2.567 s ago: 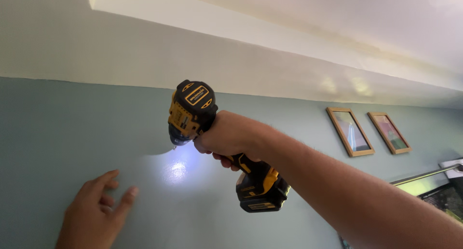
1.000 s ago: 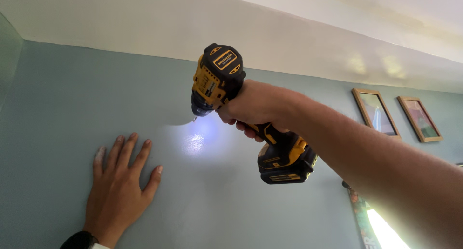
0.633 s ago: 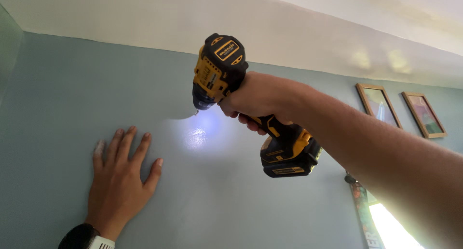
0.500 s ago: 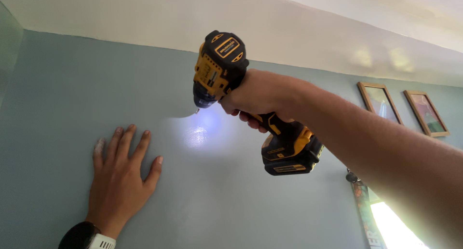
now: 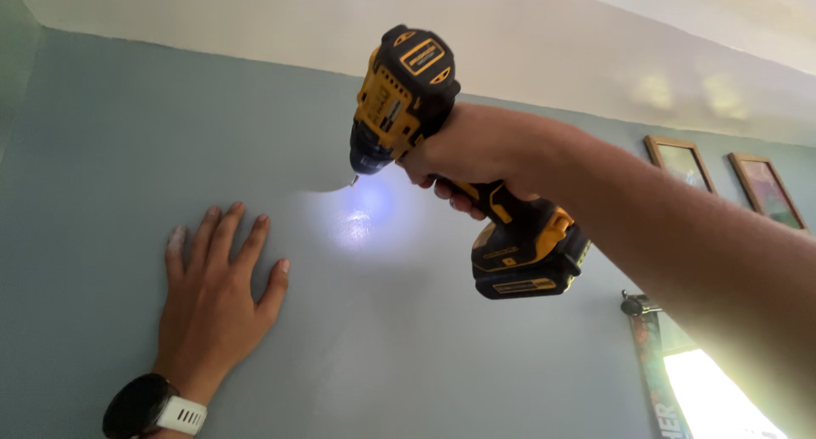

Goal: The person uses a cordless drill to create a hole in a light blue wall. After drilling, they place the drill on a wooden board and open a small container with an orange lid to select a wall anchor.

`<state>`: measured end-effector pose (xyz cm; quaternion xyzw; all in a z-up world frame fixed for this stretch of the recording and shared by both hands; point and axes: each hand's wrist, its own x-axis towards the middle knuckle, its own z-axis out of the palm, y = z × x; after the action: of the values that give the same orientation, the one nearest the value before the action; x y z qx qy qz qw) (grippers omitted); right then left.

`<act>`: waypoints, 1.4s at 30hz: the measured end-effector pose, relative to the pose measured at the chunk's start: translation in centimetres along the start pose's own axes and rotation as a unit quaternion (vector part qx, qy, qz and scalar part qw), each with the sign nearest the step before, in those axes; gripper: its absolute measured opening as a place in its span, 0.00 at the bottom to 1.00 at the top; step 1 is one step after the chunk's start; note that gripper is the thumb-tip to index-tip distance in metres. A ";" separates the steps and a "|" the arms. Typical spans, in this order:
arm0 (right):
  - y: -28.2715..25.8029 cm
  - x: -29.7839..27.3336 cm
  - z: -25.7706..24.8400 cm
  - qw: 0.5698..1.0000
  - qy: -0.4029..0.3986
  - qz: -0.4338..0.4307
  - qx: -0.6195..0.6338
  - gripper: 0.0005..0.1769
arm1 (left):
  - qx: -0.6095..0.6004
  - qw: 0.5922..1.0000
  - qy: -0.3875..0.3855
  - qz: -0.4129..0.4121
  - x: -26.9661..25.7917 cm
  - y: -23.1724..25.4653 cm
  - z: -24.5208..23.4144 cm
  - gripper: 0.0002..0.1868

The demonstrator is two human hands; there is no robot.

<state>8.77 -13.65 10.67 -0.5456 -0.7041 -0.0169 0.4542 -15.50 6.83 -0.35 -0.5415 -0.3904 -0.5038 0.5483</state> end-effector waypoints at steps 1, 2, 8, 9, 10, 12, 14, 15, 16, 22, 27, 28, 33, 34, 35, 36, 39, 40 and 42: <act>0.0 0.0 0.0 1.000 0.000 0.001 0.003 0.08 | -0.003 1.000 0.003 0.000 -0.1 0.0 -0.1 0.31; 0.0 -0.1 0.1 1.000 -0.001 0.002 0.006 0.08 | -0.006 1.000 0.006 -0.001 -0.2 0.0 -0.1 0.31; -0.3 -0.4 0.3 1.000 0.001 -0.001 0.003 0.07 | -0.035 0.999 0.025 0.001 -0.3 0.1 -0.3 0.31; -0.4 -0.4 0.3 1.000 0.004 0.002 0.001 0.07 | -0.041 0.999 0.031 0.002 -0.3 0.1 -0.4 0.31; -0.3 -0.3 0.3 1.000 0.001 0.001 0.001 0.07 | -0.038 0.999 0.026 0.002 -0.4 0.1 -0.4 0.30; -0.2 -0.3 0.3 1.000 0.000 -0.002 -0.001 0.07 | -0.033 0.999 0.020 0.002 -0.3 0.1 -0.4 0.30; -0.2 -0.3 0.2 1.000 0.001 0.000 0.002 0.07 | -0.028 0.999 0.018 0.001 -0.1 0.1 -0.3 0.30; -0.2 -0.3 0.2 1.000 0.001 0.000 0.004 0.07 | -0.024 1.000 0.016 0.000 -0.1 0.1 -0.4 0.30; -0.2 -0.3 0.2 1.000 0.001 0.000 0.007 0.07 | -0.026 0.999 0.019 0.001 0.0 0.1 -0.4 0.30; -0.4 -0.4 0.1 1.000 -0.004 0.011 0.018 0.07 | -0.015 1.000 0.007 -0.001 0.3 -0.1 -0.5 0.31; -0.3 -0.4 0.1 1.000 -0.013 0.011 0.023 0.07 | 0.004 1.000 -0.006 0.001 0.4 -0.2 -0.7 0.31; -0.5 -0.3 -0.1 1.000 -0.011 0.010 0.026 0.07 | -0.002 1.000 -0.002 -0.001 0.6 -0.2 -0.7 0.31; -0.3 -0.4 -0.2 0.999 -0.012 0.011 0.037 0.07 | -0.027 1.000 0.004 -0.005 0.4 -0.2 -0.8 0.31; -0.3 -0.3 -0.2 0.999 -0.011 0.012 0.036 0.07 | -0.016 1.000 -0.006 -0.008 0.5 -0.2 -0.7 0.31; -0.3 -0.3 -0.2 0.999 -0.010 0.012 0.036 0.07 | -0.005 1.000 -0.015 -0.012 0.5 -0.2 -0.6 0.31; -0.2 -0.3 -0.3 0.999 -0.008 0.011 0.036 0.07 | 0.006 1.000 -0.023 -0.015 0.7 -0.1 -0.5 0.31; -0.3 -0.5 -0.5 1.000 -0.013 -0.001 0.028 0.04 | 0.033 0.999 -0.036 -0.017 1.0 -0.1 -0.3 0.35; -0.4 -0.6 -0.4 0.999 -0.012 0.003 0.030 0.04 | 0.033 0.998 -0.040 -0.020 1.0 -0.2 -0.1 0.35; -0.5 -0.7 -0.4 0.999 -0.012 0.014 0.035 0.04 | 0.032 0.998 -0.052 -0.028 1.0 -0.3 0.2 0.35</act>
<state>8.57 -14.57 10.69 -0.5396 -0.7017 0.0203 0.4647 -15.56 6.93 0.67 -0.5381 -0.4487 -0.4774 0.5303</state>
